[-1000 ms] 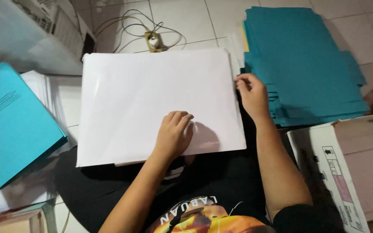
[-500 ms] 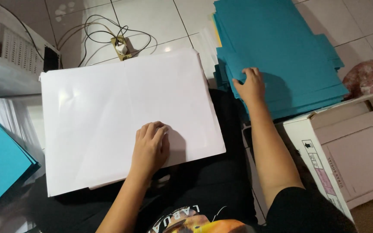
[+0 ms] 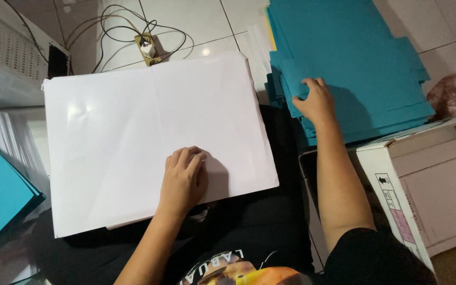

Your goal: The person sits on the floor and repeatedly folds light blue paper sheets in half over a stack of white paper. They smooth the creases with their hands and place the folded sheets onto a separate pile to their left.

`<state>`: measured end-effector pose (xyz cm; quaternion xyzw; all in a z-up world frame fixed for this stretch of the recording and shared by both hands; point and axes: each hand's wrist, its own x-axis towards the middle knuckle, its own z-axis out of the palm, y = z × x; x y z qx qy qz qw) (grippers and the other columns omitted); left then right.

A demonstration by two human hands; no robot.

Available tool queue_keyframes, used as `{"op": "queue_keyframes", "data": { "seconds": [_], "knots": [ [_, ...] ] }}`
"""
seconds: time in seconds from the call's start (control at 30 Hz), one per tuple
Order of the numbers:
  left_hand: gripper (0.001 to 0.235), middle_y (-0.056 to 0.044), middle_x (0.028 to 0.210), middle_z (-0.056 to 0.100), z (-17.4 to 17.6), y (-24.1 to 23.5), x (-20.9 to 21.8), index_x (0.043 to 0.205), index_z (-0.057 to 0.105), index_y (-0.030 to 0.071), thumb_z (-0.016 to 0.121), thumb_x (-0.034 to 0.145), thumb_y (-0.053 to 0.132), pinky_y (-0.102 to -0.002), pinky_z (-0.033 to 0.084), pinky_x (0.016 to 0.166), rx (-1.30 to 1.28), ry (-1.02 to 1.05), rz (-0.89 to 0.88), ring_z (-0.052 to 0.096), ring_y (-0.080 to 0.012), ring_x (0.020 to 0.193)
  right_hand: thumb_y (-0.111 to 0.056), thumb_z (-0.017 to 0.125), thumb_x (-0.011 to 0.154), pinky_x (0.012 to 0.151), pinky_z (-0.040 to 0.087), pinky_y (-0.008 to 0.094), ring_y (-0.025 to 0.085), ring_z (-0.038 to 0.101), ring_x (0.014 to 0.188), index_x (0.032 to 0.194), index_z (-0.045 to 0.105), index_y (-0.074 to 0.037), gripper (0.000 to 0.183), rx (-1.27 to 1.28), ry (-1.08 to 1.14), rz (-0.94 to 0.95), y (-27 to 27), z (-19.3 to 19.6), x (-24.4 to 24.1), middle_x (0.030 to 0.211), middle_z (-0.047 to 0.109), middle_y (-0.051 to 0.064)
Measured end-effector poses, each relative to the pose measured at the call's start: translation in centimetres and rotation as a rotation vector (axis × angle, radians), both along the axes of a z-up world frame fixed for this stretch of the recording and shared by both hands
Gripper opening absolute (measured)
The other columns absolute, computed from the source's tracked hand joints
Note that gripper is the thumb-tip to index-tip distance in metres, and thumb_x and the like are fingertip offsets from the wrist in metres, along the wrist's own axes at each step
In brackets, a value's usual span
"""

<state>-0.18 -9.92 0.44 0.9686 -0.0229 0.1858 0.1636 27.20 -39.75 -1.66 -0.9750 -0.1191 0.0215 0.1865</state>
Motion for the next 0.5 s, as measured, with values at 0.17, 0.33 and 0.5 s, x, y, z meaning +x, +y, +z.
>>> {"op": "queue_keyframes", "data": {
  "seconds": [0.17, 0.33, 0.5],
  "knots": [
    [0.018, -0.004, 0.107, 0.064, -0.54, 0.01, 0.01, 0.104, 0.067, 0.015, 0.066, 0.087, 0.012, -0.035, 0.049, 0.087, 0.001, -0.02, 0.008, 0.061, -0.0257, 0.11, -0.028, 0.074, 0.091, 0.082, 0.06, 0.058, 0.047, 0.062, 0.114, 0.138, 0.056, 0.003, 0.059, -0.04, -0.026, 0.002, 0.35, -0.2, -0.15, 0.128, 0.053, 0.025],
    [0.019, -0.004, 0.107, 0.064, -0.31, -0.04, -0.04, 0.104, 0.066, 0.015, 0.066, 0.086, 0.011, -0.036, 0.049, 0.087, -0.006, -0.025, 0.007, 0.061, -0.026, 0.109, -0.026, 0.074, 0.089, 0.082, 0.061, 0.057, 0.048, 0.062, 0.113, 0.14, 0.053, 0.003, 0.062, -0.057, -0.071, -0.022, 0.86, -0.33, -0.44, 0.128, 0.053, 0.026],
    [0.02, -0.005, 0.108, 0.064, 0.05, -0.03, -0.14, 0.105, 0.066, 0.015, 0.067, 0.085, 0.01, -0.036, 0.049, 0.087, -0.003, -0.021, 0.004, 0.061, -0.0263, 0.109, -0.026, 0.069, 0.09, 0.082, 0.061, 0.059, 0.048, 0.063, 0.112, 0.139, 0.052, 0.004, 0.06, -0.026, -0.092, -0.039, 1.04, -0.84, -0.54, 0.128, 0.052, 0.028]
  ]
}}
